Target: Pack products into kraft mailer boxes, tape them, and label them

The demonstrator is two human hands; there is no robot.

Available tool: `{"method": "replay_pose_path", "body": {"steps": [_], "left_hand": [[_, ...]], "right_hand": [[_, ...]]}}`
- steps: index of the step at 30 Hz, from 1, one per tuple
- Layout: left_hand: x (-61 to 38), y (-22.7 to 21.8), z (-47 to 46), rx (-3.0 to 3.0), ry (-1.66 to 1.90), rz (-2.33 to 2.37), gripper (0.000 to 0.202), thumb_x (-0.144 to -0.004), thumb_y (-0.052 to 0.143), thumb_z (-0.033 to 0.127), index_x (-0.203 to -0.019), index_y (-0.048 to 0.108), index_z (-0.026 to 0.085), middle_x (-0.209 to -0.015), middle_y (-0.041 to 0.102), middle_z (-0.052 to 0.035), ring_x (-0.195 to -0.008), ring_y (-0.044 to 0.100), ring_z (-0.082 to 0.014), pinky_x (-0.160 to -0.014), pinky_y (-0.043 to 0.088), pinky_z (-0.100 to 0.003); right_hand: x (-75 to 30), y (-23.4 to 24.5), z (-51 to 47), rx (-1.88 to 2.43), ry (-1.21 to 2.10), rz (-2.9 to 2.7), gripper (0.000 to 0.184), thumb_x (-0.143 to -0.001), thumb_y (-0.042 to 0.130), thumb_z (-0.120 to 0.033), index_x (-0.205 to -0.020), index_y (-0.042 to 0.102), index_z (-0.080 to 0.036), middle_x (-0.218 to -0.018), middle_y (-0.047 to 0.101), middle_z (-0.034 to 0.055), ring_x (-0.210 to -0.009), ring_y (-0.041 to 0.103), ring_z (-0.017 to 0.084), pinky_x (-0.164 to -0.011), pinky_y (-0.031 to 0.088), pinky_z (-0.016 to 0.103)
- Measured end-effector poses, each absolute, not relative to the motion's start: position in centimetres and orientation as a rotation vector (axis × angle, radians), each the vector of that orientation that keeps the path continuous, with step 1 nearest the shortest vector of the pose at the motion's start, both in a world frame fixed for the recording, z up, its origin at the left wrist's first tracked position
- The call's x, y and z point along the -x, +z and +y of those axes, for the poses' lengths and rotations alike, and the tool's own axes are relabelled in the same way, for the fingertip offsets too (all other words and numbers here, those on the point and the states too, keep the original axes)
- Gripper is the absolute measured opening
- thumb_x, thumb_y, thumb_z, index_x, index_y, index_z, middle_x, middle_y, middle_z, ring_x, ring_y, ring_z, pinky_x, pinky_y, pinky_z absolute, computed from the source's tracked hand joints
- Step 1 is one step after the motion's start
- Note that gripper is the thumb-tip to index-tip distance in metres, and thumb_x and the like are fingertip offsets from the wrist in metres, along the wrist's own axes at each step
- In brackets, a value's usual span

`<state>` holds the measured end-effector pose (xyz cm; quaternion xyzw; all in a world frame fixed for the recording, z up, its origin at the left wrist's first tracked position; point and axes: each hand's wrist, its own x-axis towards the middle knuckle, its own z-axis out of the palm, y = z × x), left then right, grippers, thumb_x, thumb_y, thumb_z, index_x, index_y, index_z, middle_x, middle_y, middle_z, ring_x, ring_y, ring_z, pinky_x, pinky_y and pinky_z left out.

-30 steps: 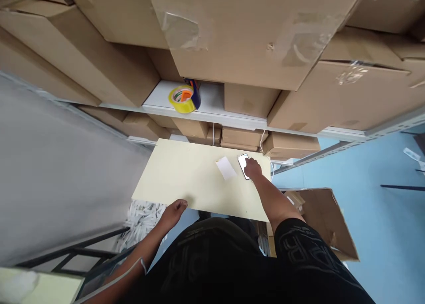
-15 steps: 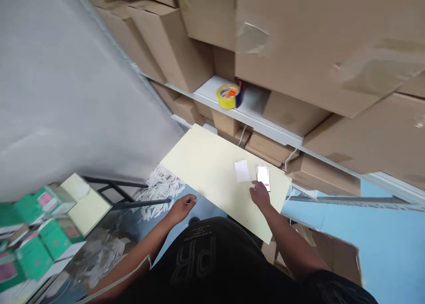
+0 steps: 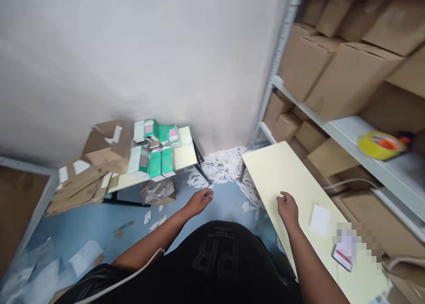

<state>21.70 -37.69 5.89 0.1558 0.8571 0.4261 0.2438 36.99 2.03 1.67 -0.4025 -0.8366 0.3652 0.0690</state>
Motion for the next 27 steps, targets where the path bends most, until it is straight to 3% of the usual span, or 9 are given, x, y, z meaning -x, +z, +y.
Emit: {"method": "replay_pose_path", "body": {"steps": [9, 14, 19, 23, 27], "left_hand": [[-17.5, 5.9, -51.5, -0.116, 1.295, 2.476, 0.024, -0.087, 0.06, 0.039, -0.102, 0.068, 0.022, -0.103, 0.075, -0.0068, -0.099, 0.07, -0.0246, -0.09, 0.053, -0.035], [-13.9, 5.3, -56.2, 0.239, 1.324, 2.553, 0.024, -0.088, 0.062, 0.037, -0.105, 0.069, 0.021, -0.105, 0.075, -0.0083, -0.101, 0.069, -0.0255, -0.091, 0.051, -0.036], [-9.6, 4.1, -59.4, 0.547, 1.185, 2.567, 0.023, -0.09, 0.058, 0.037, -0.097, 0.069, 0.019, -0.098, 0.075, -0.0081, -0.095, 0.069, -0.0253, -0.083, 0.048, -0.033], [-7.5, 3.5, -60.4, 0.594, 1.075, 2.496, 0.023, -0.09, 0.056, 0.035, -0.081, 0.069, 0.018, -0.086, 0.075, -0.0056, -0.089, 0.068, -0.0242, -0.079, 0.046, -0.031], [-7.3, 3.3, -60.6, 0.645, 1.057, 2.427, 0.018, -0.087, 0.06, 0.032, -0.083, 0.072, 0.019, -0.092, 0.077, -0.006, -0.093, 0.07, -0.025, -0.081, 0.047, -0.031]], "right_hand": [[-24.6, 2.7, -12.2, 0.823, 1.238, -2.752, 0.051, -0.077, 0.054, -0.054, -0.112, 0.071, -0.021, -0.102, 0.074, 0.0099, -0.095, 0.069, 0.03, -0.086, 0.051, 0.04], [-19.0, 0.9, -17.7, 0.501, 1.447, -3.034, 0.043, -0.078, 0.056, -0.053, -0.104, 0.072, -0.023, -0.093, 0.076, 0.0067, -0.09, 0.072, 0.03, -0.082, 0.053, 0.04], [-11.1, -0.8, -24.1, 0.458, 1.927, -3.137, 0.034, -0.079, 0.059, -0.045, -0.101, 0.069, -0.021, -0.088, 0.074, 0.0046, -0.076, 0.071, 0.023, -0.067, 0.051, 0.032], [-3.8, -2.3, -30.5, 0.698, 2.435, -3.084, 0.03, -0.08, 0.069, -0.042, -0.101, 0.067, -0.021, -0.103, 0.072, 0.006, -0.081, 0.069, 0.017, -0.067, 0.05, 0.026], [1.3, -4.9, -36.6, 0.877, 2.705, -3.124, 0.04, -0.082, 0.074, -0.052, -0.106, 0.066, -0.021, -0.117, 0.069, 0.0121, -0.085, 0.069, 0.021, -0.069, 0.055, 0.033]]}}
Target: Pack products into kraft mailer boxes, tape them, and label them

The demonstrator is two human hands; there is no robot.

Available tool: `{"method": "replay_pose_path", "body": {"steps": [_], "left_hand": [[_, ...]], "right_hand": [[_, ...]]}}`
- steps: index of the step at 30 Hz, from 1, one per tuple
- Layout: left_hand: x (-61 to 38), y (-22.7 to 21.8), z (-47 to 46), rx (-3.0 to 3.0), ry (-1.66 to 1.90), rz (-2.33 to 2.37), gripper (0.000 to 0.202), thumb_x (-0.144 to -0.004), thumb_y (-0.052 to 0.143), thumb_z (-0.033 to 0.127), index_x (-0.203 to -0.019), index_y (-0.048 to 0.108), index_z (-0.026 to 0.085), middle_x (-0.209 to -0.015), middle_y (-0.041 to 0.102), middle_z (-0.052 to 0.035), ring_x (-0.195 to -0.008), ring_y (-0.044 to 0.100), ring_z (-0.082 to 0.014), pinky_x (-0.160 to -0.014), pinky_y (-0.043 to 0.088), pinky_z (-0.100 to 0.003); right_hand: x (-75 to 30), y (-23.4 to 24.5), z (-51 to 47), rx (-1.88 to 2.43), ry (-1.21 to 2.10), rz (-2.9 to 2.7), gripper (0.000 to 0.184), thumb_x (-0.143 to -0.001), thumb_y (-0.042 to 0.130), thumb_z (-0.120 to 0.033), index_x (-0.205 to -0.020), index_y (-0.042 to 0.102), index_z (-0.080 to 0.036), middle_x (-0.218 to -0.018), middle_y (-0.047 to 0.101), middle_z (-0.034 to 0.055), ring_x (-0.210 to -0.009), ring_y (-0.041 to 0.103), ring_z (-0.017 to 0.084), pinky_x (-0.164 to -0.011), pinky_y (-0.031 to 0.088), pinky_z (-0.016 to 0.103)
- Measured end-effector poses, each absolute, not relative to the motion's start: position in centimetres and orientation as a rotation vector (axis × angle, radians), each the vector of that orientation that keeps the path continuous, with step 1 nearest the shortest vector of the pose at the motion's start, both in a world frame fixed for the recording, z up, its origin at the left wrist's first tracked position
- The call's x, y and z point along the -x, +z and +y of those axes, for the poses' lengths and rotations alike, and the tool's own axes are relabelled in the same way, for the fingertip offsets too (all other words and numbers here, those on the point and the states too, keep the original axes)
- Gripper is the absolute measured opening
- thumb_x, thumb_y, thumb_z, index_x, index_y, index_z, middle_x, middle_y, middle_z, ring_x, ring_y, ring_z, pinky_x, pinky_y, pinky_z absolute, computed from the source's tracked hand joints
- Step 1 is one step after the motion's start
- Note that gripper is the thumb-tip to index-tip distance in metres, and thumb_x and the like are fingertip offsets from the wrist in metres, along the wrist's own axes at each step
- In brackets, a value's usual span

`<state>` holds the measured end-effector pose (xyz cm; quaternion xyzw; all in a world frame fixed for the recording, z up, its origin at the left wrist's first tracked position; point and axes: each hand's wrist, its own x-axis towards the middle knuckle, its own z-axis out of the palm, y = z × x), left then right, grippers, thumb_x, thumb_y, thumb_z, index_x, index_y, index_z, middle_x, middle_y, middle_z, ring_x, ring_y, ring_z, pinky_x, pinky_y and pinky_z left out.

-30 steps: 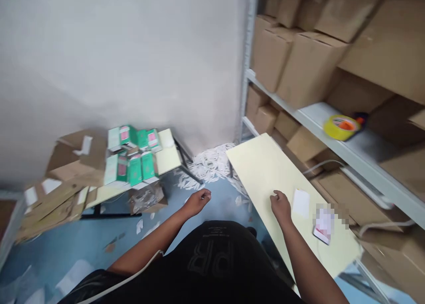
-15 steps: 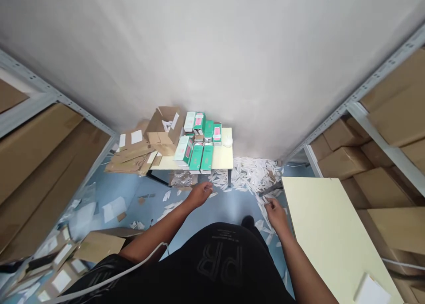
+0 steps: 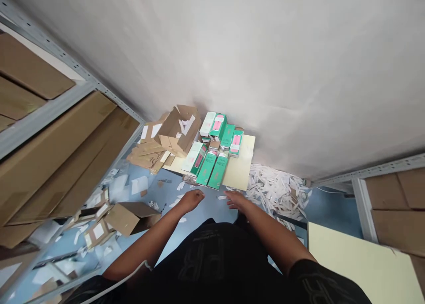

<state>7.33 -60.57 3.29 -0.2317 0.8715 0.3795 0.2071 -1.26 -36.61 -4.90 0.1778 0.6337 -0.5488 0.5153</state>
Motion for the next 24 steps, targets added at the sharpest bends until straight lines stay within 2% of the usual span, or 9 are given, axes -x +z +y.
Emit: {"method": "replay_pose_path", "body": {"steps": [3, 6, 9, 13, 17, 20, 24], "left_hand": [[-8.2, 3.3, -60.9, 0.689, 1.132, 2.392, 0.021, -0.09, 0.058, 0.035, -0.096, 0.072, 0.02, -0.097, 0.077, -0.0061, -0.094, 0.071, -0.0243, -0.082, 0.048, -0.031], [-9.4, 3.4, -61.8, 0.678, 1.207, 2.346, 0.025, -0.089, 0.058, 0.038, -0.1, 0.071, 0.02, -0.096, 0.077, -0.0058, -0.092, 0.071, -0.0238, -0.083, 0.049, -0.032], [-10.2, 3.5, -63.2, 0.621, 1.231, 2.312, 0.026, -0.088, 0.059, 0.041, -0.099, 0.071, 0.02, -0.096, 0.077, -0.0056, -0.092, 0.071, -0.0238, -0.083, 0.05, -0.032], [-10.1, 2.9, -65.7, 0.511, 1.262, 2.272, 0.027, -0.087, 0.058, 0.042, -0.098, 0.071, 0.021, -0.095, 0.076, -0.0051, -0.09, 0.07, -0.0234, -0.082, 0.05, -0.032], [-9.3, 1.9, -67.8, 0.318, 1.321, 2.206, 0.026, -0.085, 0.061, 0.04, -0.098, 0.072, 0.02, -0.098, 0.076, -0.0063, -0.094, 0.071, -0.024, -0.086, 0.051, -0.033], [-8.2, 1.7, -69.0, 0.176, 1.35, 2.182, 0.029, -0.085, 0.062, 0.041, -0.101, 0.072, 0.019, -0.102, 0.076, -0.0085, -0.099, 0.071, -0.0265, -0.091, 0.052, -0.037], [-4.9, 3.5, -69.6, 0.138, 1.5, 2.258, 0.052, -0.083, 0.069, 0.048, -0.126, 0.064, 0.019, -0.13, 0.068, -0.0139, -0.109, 0.068, -0.0291, -0.096, 0.053, -0.043]], "right_hand": [[2.7, -6.9, -40.5, -0.458, -1.3, 1.38, 0.044, -0.083, 0.072, -0.056, -0.11, 0.064, -0.022, -0.119, 0.067, 0.0127, -0.092, 0.07, 0.025, -0.071, 0.058, 0.037], [2.7, -8.3, -43.6, -0.493, -1.375, 1.309, 0.038, -0.088, 0.068, -0.053, -0.113, 0.062, -0.024, -0.115, 0.068, 0.0086, -0.094, 0.07, 0.021, -0.074, 0.059, 0.034], [2.3, -9.1, -45.6, -0.552, -1.463, 1.295, 0.033, -0.089, 0.068, -0.049, -0.108, 0.06, -0.023, -0.101, 0.069, 0.0057, -0.079, 0.07, 0.017, -0.067, 0.057, 0.029], [1.4, -9.1, -46.3, -0.629, -1.606, 1.35, 0.03, -0.082, 0.075, -0.041, -0.099, 0.058, -0.023, -0.085, 0.069, 0.002, -0.063, 0.067, 0.014, -0.058, 0.054, 0.026], [-0.4, -7.8, -45.3, -0.667, -1.772, 1.446, 0.033, -0.075, 0.08, -0.033, -0.1, 0.061, -0.023, -0.09, 0.073, 0.0031, -0.07, 0.07, 0.015, -0.067, 0.057, 0.027], [-2.5, -5.9, -44.5, -0.632, -1.883, 1.527, 0.039, -0.069, 0.082, -0.033, -0.103, 0.063, -0.023, -0.1, 0.075, 0.0046, -0.081, 0.073, 0.019, -0.077, 0.059, 0.033], [-5.4, -2.3, -44.1, -0.504, -2.005, 1.622, 0.046, -0.065, 0.083, -0.037, -0.106, 0.065, -0.023, -0.102, 0.076, 0.0039, -0.091, 0.072, 0.024, -0.09, 0.056, 0.042]]}}
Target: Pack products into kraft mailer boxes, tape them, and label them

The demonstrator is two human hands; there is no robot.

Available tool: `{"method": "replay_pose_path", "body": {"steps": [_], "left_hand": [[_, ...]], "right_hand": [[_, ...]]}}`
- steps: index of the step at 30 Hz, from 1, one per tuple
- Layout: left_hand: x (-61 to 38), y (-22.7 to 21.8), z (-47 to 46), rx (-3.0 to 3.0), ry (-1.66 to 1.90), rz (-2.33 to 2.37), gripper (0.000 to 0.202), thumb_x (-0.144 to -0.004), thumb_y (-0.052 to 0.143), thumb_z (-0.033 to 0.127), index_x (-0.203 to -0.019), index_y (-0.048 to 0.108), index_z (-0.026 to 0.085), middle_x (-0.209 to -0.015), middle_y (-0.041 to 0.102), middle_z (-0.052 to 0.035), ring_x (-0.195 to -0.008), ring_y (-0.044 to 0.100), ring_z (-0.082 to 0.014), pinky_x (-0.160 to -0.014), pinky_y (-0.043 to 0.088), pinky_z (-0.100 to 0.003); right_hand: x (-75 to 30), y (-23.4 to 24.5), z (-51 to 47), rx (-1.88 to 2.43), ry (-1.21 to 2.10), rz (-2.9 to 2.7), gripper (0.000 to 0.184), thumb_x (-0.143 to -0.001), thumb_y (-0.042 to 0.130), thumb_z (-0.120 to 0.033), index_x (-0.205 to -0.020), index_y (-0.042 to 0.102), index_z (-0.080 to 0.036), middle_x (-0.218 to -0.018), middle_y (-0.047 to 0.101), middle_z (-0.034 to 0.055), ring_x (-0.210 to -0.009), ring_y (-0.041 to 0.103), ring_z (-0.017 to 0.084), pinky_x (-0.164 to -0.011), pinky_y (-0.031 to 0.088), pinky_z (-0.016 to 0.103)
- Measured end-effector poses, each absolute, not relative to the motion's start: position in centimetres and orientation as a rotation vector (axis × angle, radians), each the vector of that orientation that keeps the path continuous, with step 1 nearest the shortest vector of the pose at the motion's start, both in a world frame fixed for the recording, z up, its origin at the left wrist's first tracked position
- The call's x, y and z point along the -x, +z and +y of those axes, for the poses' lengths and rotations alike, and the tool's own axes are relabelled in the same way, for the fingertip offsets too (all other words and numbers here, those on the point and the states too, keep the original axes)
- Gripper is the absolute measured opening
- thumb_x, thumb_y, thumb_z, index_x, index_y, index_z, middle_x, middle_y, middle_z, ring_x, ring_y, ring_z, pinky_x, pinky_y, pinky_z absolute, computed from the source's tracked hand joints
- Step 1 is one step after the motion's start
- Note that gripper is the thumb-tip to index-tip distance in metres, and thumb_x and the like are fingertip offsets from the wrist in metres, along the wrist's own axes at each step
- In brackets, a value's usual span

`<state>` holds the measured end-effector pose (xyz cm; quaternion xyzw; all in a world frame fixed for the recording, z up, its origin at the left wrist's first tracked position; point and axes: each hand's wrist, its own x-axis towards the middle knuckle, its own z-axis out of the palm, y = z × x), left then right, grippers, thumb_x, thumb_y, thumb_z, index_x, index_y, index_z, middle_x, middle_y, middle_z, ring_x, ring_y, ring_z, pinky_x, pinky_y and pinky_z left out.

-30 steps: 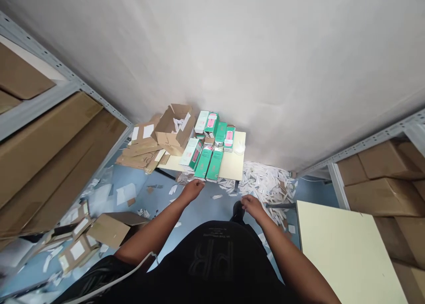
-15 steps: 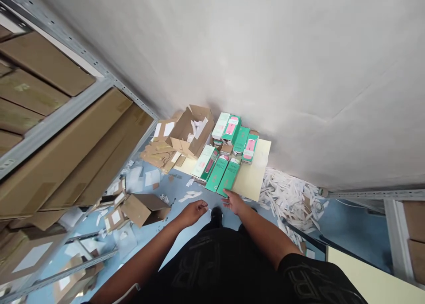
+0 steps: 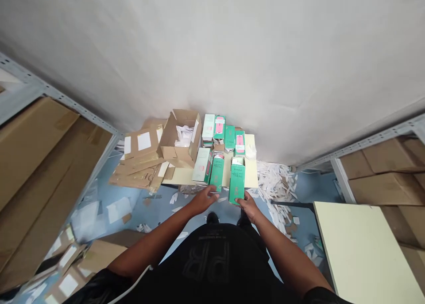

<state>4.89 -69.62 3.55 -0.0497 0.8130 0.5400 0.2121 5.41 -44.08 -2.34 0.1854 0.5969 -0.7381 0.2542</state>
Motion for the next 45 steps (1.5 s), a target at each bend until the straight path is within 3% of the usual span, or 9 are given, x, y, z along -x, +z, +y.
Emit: {"method": "replay_pose_path", "body": {"steps": [5, 10, 14, 18, 23, 27, 37, 41, 45], "left_hand": [[1.3, 9.5, -68.0, -0.223, 1.79, 2.284, 0.09, -0.08, 0.077, 0.047, -0.157, 0.036, 0.024, -0.164, 0.035, -0.017, -0.137, 0.051, -0.0335, -0.094, 0.055, -0.04], [3.5, 14.1, -63.6, -0.537, 1.672, 2.25, 0.061, -0.081, 0.077, 0.045, -0.136, 0.061, 0.023, -0.134, 0.065, -0.0102, -0.116, 0.063, -0.0286, -0.097, 0.052, -0.04], [2.4, 14.6, -58.0, -0.559, 1.728, 2.091, 0.061, -0.078, 0.079, 0.045, -0.131, 0.058, 0.022, -0.122, 0.066, -0.007, -0.094, 0.065, -0.0211, -0.083, 0.053, -0.033], [0.7, 14.0, -50.0, -0.59, 1.786, 1.937, 0.054, -0.081, 0.075, 0.046, -0.125, 0.055, 0.021, -0.112, 0.065, -0.0043, -0.093, 0.062, -0.0186, -0.082, 0.051, -0.029], [-2.8, 13.1, -38.3, -0.509, 1.811, 1.828, 0.059, -0.078, 0.075, 0.048, -0.125, 0.052, 0.021, -0.126, 0.061, -0.0082, -0.108, 0.061, -0.0216, -0.086, 0.052, -0.03], [-6.4, 12.9, -30.3, -0.344, 1.812, 1.703, 0.062, -0.08, 0.072, 0.049, -0.13, 0.049, 0.022, -0.133, 0.058, -0.0095, -0.103, 0.063, -0.0208, -0.075, 0.056, -0.028], [-10.2, 10.5, -17.9, -0.165, 1.717, 1.276, 0.051, -0.074, 0.073, 0.033, -0.12, 0.055, 0.02, -0.128, 0.064, -0.0092, -0.106, 0.067, -0.0242, -0.09, 0.058, -0.042], [-8.0, 9.1, -14.6, -0.328, 1.38, 1.167, 0.059, -0.067, 0.078, 0.028, -0.123, 0.059, 0.02, -0.127, 0.069, -0.0115, -0.11, 0.068, -0.0279, -0.092, 0.057, -0.042], [-4.9, 7.7, -10.9, -0.567, 1.093, 0.999, 0.083, -0.06, 0.088, 0.025, -0.136, 0.057, 0.022, -0.128, 0.07, -0.0137, -0.114, 0.068, -0.0317, -0.098, 0.054, -0.046]], "right_hand": [[-8.5, 2.7, -43.7, -0.347, -2.022, 1.705, 0.054, -0.061, 0.085, -0.031, -0.111, 0.068, -0.023, -0.101, 0.076, 0.0021, -0.094, 0.069, 0.024, -0.093, 0.053, 0.041], [-11.2, 5.7, -41.3, -0.356, -2.081, 1.656, 0.052, -0.058, 0.084, -0.026, -0.108, 0.069, -0.022, -0.096, 0.075, 0.0008, -0.09, 0.067, 0.023, -0.088, 0.053, 0.038], [-13.5, 6.6, -36.0, -0.493, -2.223, 1.762, 0.05, -0.06, 0.081, -0.026, -0.109, 0.068, -0.022, -0.096, 0.072, 0.0002, -0.092, 0.065, 0.023, -0.083, 0.052, 0.034], [-16.9, 6.6, -28.3, -0.692, -2.369, 1.819, 0.059, -0.06, 0.08, -0.024, -0.118, 0.068, -0.025, -0.109, 0.071, 0.0011, -0.1, 0.063, 0.025, -0.08, 0.052, 0.031], [-22.4, 5.9, -18.4, -0.998, -2.621, 1.588, 0.073, -0.063, 0.086, -0.034, -0.132, 0.061, -0.031, -0.127, 0.068, 0.003, -0.104, 0.066, 0.026, -0.082, 0.054, 0.035], [-25.9, 5.4, -11.6, -1.091, -2.787, 1.478, 0.062, -0.071, 0.082, -0.048, -0.126, 0.063, -0.028, -0.123, 0.072, 0.007, -0.109, 0.067, 0.03, -0.087, 0.054, 0.04], [-29.5, 7.1, -1.0, -1.391, -3.066, 1.457, 0.058, -0.075, 0.081, -0.044, -0.128, 0.061, -0.03, -0.12, 0.072, 0.0038, -0.103, 0.068, 0.027, -0.084, 0.057, 0.04], [-30.2, 8.9, 2.0, -1.782, -2.908, 1.845, 0.07, -0.068, 0.085, -0.038, -0.134, 0.062, -0.027, -0.118, 0.072, 0.0033, -0.103, 0.066, 0.025, -0.088, 0.055, 0.037], [-30.2, 12.7, 4.6, -1.829, -2.393, 2.428, 0.08, -0.064, 0.087, -0.036, -0.139, 0.061, -0.025, -0.133, 0.065, 0.0058, -0.119, 0.06, 0.029, -0.101, 0.05, 0.041]]}}
